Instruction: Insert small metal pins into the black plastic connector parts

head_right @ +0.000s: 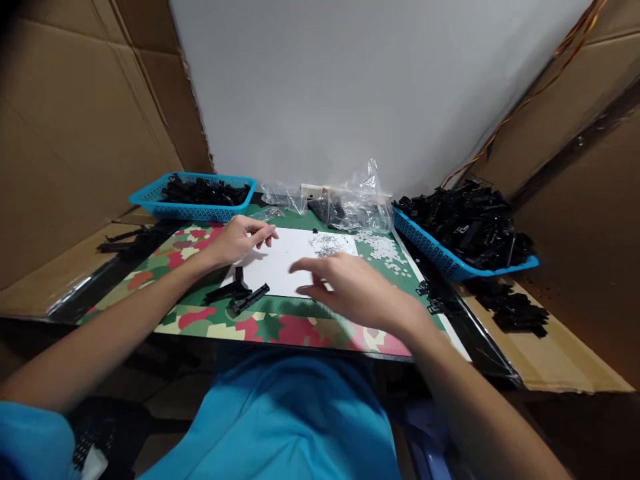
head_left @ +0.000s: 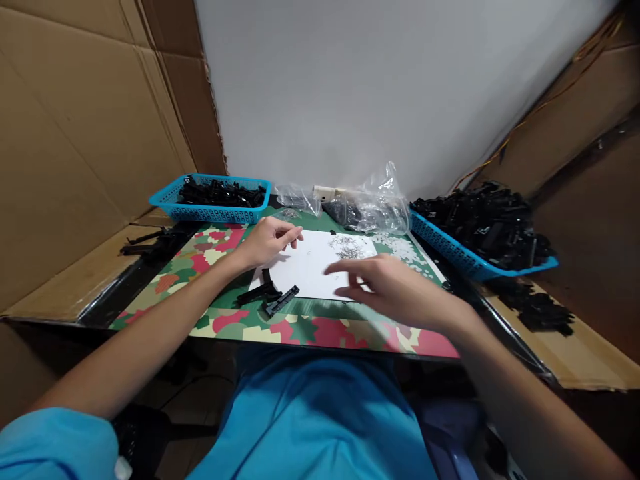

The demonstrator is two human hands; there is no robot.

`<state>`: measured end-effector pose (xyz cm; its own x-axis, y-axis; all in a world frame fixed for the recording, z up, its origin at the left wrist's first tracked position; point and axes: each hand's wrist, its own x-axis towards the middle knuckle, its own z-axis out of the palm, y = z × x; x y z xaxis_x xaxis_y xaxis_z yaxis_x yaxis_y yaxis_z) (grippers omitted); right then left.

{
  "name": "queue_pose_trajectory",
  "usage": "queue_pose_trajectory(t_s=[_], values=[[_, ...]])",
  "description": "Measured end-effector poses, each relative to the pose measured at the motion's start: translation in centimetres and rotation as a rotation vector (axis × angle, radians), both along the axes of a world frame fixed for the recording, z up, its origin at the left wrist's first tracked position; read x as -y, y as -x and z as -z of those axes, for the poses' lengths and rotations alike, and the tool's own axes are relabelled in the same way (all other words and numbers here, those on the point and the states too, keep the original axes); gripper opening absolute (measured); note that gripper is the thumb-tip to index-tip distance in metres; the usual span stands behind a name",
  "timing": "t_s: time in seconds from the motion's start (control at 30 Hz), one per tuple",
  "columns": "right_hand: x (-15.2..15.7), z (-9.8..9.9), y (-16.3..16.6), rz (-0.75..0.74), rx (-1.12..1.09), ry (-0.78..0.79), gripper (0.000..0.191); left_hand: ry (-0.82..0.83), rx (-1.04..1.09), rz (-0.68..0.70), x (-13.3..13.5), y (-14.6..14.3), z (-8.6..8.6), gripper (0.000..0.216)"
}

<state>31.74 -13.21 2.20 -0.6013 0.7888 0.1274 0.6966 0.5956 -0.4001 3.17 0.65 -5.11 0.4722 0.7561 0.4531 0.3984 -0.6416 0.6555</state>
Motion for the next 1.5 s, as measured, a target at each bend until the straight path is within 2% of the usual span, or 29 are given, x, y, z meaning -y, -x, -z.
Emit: queue_pose_trajectory(t_s=[0.1, 0.2, 0.33, 0.5, 0.6, 0.73, 0.87, 0.97, 1.13, 1.3, 1.5], values=[[-3.4, 1.7, 5.4, -0.160, 0.058, 0.004, 0.036, -0.019, -0.021, -0.010, 0.1, 0.1, 0.0, 0.047], [-6.0, 3.2, 7.0, -0.294, 0.073, 0.091, 0.022, 0.009, -0.082, 0.020, 0.1, 0.1, 0.1, 0.044], [-7.8, 3.6, 5.6, -0.334, 0.003, 0.206, 0.012, 0.071, -0.109, 0.104, 0.3, 0.0, -0.1, 0.042], [-9.5, 2.6, 1.2, -0.184, -0.097, 0.289, 0.016, 0.202, -0.028, 0.312, 1.5, -0.6, -1.2, 0.044], [-10.5, 2.7, -0.8, -0.078, -0.160, 0.351, 0.022, 0.183, -0.058, 0.388, 2.6, -1.6, -1.5, 0.040], [-11.0, 3.3, -1.7, -0.033, -0.202, 0.337, 0.031, 0.092, -0.090, 0.350, 3.2, -2.5, -1.1, 0.030], [-11.0, 3.2, -2.4, -0.008, -0.167, 0.288, 0.041, 0.069, -0.085, 0.236, 2.1, -1.8, -0.6, 0.029], [-11.0, 3.3, -2.9, -0.094, -0.068, 0.267, 0.037, 0.109, -0.017, 0.181, 0.9, -0.8, -0.1, 0.032], [-10.8, 4.2, -2.3, -0.230, -0.057, 0.304, 0.036, 0.179, 0.046, 0.213, 0.2, -0.6, 0.6, 0.042], [-10.5, 4.5, -1.3, -0.266, -0.033, 0.296, 0.018, 0.185, 0.052, 0.222, 0.3, -1.2, 0.9, 0.051], [-10.3, 3.9, -1.4, -0.248, 0.011, 0.255, 0.018, 0.194, 0.061, 0.227, 0.2, -1.1, 1.0, 0.055]])
